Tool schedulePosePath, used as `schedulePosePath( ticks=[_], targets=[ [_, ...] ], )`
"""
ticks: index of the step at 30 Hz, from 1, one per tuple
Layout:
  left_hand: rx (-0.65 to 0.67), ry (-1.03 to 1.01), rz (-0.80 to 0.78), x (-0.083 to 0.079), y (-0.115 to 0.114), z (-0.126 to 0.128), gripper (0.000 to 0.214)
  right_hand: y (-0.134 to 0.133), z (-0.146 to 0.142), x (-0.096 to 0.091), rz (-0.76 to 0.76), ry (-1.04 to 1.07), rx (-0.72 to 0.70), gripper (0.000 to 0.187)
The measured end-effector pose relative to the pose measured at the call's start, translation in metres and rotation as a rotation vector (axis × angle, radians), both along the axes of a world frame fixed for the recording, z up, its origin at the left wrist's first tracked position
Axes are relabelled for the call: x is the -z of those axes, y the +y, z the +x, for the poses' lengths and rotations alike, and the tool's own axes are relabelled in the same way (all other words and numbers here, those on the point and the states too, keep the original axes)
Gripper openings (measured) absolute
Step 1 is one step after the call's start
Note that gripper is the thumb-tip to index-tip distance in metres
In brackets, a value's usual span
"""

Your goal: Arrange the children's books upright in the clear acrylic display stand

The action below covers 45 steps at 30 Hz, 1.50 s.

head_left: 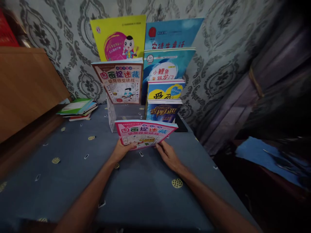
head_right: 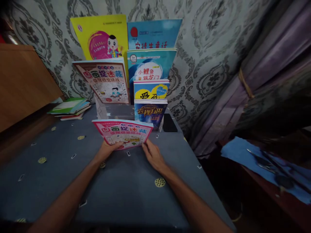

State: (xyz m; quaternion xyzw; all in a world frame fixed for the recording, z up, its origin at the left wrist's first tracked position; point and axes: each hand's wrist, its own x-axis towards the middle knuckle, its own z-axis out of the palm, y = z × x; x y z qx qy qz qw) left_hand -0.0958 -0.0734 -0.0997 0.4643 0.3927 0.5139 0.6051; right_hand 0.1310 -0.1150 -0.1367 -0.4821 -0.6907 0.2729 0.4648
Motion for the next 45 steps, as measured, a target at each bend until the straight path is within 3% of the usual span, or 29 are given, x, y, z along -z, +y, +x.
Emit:
schedulePosePath(
  ticks=[17, 23, 28, 37, 41, 45],
  targets=[
    [0.017, 0.003, -0.038, 0.01, 0.007, -0.006, 0.05, -0.005, -0.001, -0.007, -0.025, -0.061, 0.04, 0.035],
    [-0.111, -0.066, -0.029, 0.018, 0.008, -0.012, 0.061, -0.007, -0.002, -0.009, -0.046, -0.074, 0.013, 0.034],
    [-0.113, -0.022, 0.095, 0.0, 0.002, -0.018, 0.05, -0.008, -0.005, -0.008, -0.04, -0.068, 0.01, 0.037],
    [-0.15, 0.464, 0.418, -0.014, 0.002, -0.03, 0.023, -0.008, -0.003, -0.01, -0.008, -0.022, 0.037, 0.031],
    [-0.148, 0.561, 0.444, -0.021, 0.001, -0.036, 0.021, -0.004, -0.003, -0.014, 0.039, 0.035, 0.049, 0.035],
    [-0.171, 0.501, 0.403, -0.026, -0.001, -0.042, 0.028, 0.003, -0.01, -0.022, 0.074, 0.034, 0.03, 0.033]
  ],
)
